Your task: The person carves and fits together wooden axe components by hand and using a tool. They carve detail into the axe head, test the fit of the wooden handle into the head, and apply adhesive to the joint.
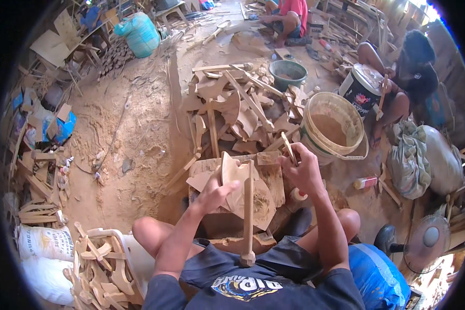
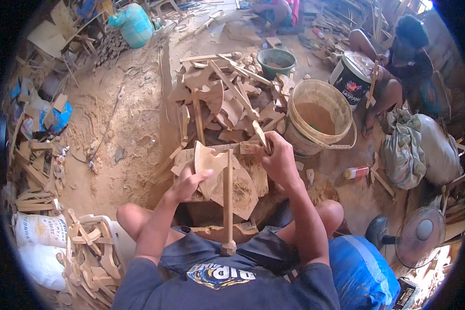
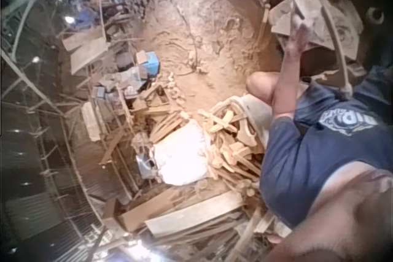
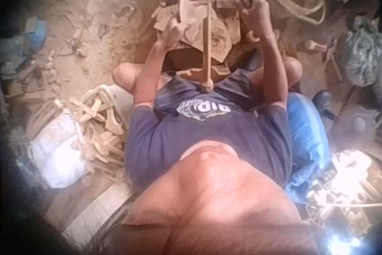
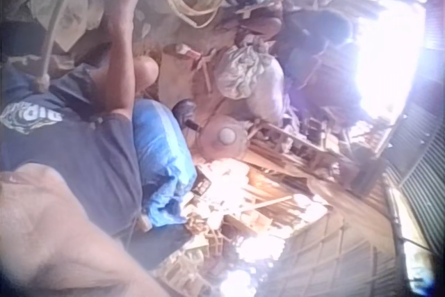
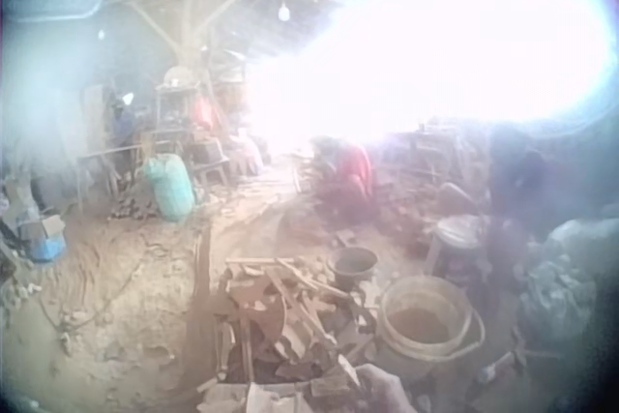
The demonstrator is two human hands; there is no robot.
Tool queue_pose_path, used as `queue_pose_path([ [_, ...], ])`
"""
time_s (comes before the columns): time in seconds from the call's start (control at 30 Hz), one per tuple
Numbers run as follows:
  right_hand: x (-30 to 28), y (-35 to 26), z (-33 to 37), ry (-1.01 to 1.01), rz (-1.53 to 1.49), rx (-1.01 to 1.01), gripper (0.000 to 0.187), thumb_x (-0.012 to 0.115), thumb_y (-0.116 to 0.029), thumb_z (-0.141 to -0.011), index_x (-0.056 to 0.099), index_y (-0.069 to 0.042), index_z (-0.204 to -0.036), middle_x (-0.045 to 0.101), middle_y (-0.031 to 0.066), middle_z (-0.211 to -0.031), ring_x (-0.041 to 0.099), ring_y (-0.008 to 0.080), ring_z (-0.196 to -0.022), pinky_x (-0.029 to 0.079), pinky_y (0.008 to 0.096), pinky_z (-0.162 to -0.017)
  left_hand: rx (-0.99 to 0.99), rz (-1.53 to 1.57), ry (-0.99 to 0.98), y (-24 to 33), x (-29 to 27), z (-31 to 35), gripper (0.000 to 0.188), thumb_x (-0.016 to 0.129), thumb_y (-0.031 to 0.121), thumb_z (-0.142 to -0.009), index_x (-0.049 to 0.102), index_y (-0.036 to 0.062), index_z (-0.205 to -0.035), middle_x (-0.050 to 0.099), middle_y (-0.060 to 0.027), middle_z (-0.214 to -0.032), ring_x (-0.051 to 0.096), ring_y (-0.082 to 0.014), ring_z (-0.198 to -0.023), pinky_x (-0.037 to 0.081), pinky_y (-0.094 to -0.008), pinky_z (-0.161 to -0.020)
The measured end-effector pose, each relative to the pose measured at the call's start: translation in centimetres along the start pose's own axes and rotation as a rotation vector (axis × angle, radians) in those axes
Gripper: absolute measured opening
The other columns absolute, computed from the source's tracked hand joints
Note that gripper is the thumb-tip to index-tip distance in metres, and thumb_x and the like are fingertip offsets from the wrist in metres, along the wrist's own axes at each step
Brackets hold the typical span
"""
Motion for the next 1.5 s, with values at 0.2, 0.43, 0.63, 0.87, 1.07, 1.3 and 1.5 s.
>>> queue_pose_path([
  [0.2,-1.0,0.2,-0.6,0.005,-0.053,0.029,0.019,0.072,-0.016,-0.103,0.074,0.003,-0.107,0.070,0.0045,-0.080,0.061,0.0101,-0.076,0.051,0.0316,-0.071,0.024,0.065,0.321,-0.8,-5.1,-0.8,0.036,0.075,0.032,-0.106,0.073,-0.0016,-0.120,0.073,-0.0035,-0.105,0.062,-0.0097,-0.096,0.051,-0.0281,-0.088],
  [0.43,3.3,0.3,0.8,-0.323,-0.546,0.190,0.037,0.070,-0.034,-0.109,0.074,0.002,-0.103,0.064,-0.0033,-0.081,0.054,0.0086,-0.074,0.047,0.0316,-0.067,0.267,0.248,0.472,2.8,-9.0,0.2,0.034,0.072,0.036,-0.108,0.075,0.0026,-0.115,0.075,-0.0005,-0.103,0.065,-0.0081,-0.095,0.052,-0.0275,-0.086],
  [0.63,6.9,-4.3,4.7,-0.723,-0.576,0.139,0.038,0.090,-0.033,-0.094,0.078,0.001,-0.104,0.067,-0.0046,-0.086,0.058,0.0054,-0.082,0.049,0.0275,-0.072,0.348,0.268,0.500,5.2,-11.8,1.2,0.035,0.068,0.039,-0.111,0.076,0.0061,-0.104,0.072,0.0034,-0.096,0.062,-0.0056,-0.091,0.049,-0.0245,-0.082],
  [0.87,6.3,-5.2,5.1,-0.441,-0.495,0.118,0.020,0.090,-0.012,-0.089,0.083,0.003,-0.099,0.073,-0.0035,-0.081,0.062,0.0029,-0.073,0.050,0.0242,-0.065,0.437,-0.165,0.640,7.9,-12.8,1.4,0.044,0.054,0.039,-0.117,0.071,0.0016,-0.103,0.069,0.0010,-0.092,0.058,-0.0078,-0.093,0.048,-0.0275,-0.086],
  [1.07,5.5,-5.3,4.3,-0.290,-0.430,-0.020,0.018,0.086,-0.016,-0.094,0.084,0.000,-0.101,0.071,-0.0031,-0.075,0.059,0.0029,-0.069,0.049,0.0268,-0.062,-0.182,-0.607,0.527,2.7,-14.1,1.3,0.107,0.011,0.083,-0.105,0.071,-0.0054,-0.111,0.075,-0.0165,-0.101,0.068,-0.0267,-0.104,0.050,-0.0422,-0.101],
  [1.3,5.8,-5.3,4.9,-0.239,-0.484,0.049,0.021,0.090,-0.015,-0.091,0.082,0.004,-0.090,0.074,-0.0019,-0.077,0.062,0.0032,-0.072,0.050,0.0260,-0.064,-0.532,-0.224,0.123,-0.3,-8.1,2.9,0.119,0.008,0.093,-0.097,0.064,-0.0077,-0.128,0.076,-0.0286,-0.110,0.080,-0.0360,-0.101,0.057,-0.0430,-0.102],
  [1.5,3.6,-8.5,7.2,-0.104,-0.317,-0.176,0.026,0.093,-0.018,-0.087,0.074,0.000,-0.084,0.064,0.0018,-0.066,0.056,0.0040,-0.063,0.047,0.0270,-0.057,-0.336,0.341,0.132,1.7,-3.3,3.1,0.105,0.021,0.081,-0.107,0.050,-0.0089,-0.152,0.064,-0.0293,-0.148,0.067,-0.0334,-0.130,0.047,-0.0428,-0.104],
])
Point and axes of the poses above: each hand's wrist, its own z-axis away from the middle knuckle, its own x-axis out of the palm, y = z × x, the point moved 10 cm from there along -z, towards the middle knuckle
